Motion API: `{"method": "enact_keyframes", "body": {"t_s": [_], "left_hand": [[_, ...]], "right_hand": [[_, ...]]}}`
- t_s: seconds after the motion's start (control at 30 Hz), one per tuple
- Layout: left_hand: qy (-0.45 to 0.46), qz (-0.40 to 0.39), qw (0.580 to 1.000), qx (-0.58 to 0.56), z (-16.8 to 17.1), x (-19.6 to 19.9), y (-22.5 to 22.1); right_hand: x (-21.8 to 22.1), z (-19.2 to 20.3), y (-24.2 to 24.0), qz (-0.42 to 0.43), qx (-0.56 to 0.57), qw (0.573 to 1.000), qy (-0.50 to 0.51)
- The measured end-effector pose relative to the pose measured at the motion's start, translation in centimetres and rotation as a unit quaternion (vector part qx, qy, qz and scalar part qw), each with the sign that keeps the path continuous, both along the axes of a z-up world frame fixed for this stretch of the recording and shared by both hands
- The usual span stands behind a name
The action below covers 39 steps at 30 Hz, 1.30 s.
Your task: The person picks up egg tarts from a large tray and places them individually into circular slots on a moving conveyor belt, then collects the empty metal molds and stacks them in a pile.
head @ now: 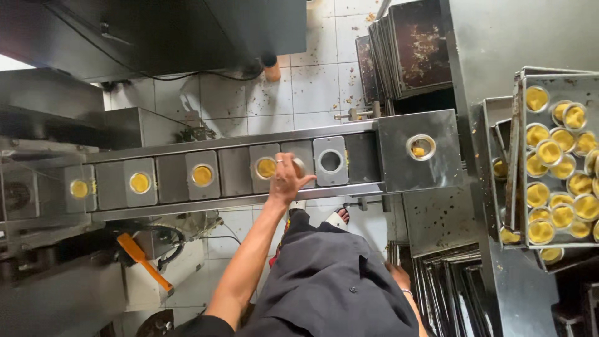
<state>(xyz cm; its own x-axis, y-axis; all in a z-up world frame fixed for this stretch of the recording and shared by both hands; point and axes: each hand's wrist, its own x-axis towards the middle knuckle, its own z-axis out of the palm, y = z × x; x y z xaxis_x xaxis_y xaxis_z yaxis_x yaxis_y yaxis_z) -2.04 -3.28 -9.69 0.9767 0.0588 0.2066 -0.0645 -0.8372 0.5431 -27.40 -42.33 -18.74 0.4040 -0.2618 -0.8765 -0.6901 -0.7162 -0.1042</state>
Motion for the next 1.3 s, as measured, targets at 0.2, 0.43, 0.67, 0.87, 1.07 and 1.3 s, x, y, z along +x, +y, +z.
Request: {"method": "enact_keyframes", "body": {"t_s": [0.2,0.43,0.67,0.87,1.07,1.3], "left_hand": [[0.011,-0.126,0.987,-0.1,0.5,2.1,-3.8],[-0.009,-0.133,0.991,-0.025,0.2,1.9,-1.5],[0.043,-0.081,0.996,-0.001,-0.1,0.1,1.2],[0.144,0.003,0.99,0.01,-0.5,-0.4,3.7],[0.092,0.053,0.993,-0.056,-0.4,-0.6,3.4],[-0.003,-0.136,0.989,-0.051,0.5,2.7,-3.8]], "right_hand": [[-1.8,-1.1,0.4,-0.161,-0.007,0.987,-0.015],[-1.8,-1.6,1.1,-0.175,-0.007,0.984,0.003],[-2.3,-1.3,0.3,-0.042,0.015,0.999,0.01],[-0.5,-1.3,0.1,0.087,0.036,0.995,0.009],[-0.1,0.1,1.1,0.053,0.006,0.998,-0.034],[-0.8,0.2,2.5,-0.121,-0.011,0.993,0.0]]}}
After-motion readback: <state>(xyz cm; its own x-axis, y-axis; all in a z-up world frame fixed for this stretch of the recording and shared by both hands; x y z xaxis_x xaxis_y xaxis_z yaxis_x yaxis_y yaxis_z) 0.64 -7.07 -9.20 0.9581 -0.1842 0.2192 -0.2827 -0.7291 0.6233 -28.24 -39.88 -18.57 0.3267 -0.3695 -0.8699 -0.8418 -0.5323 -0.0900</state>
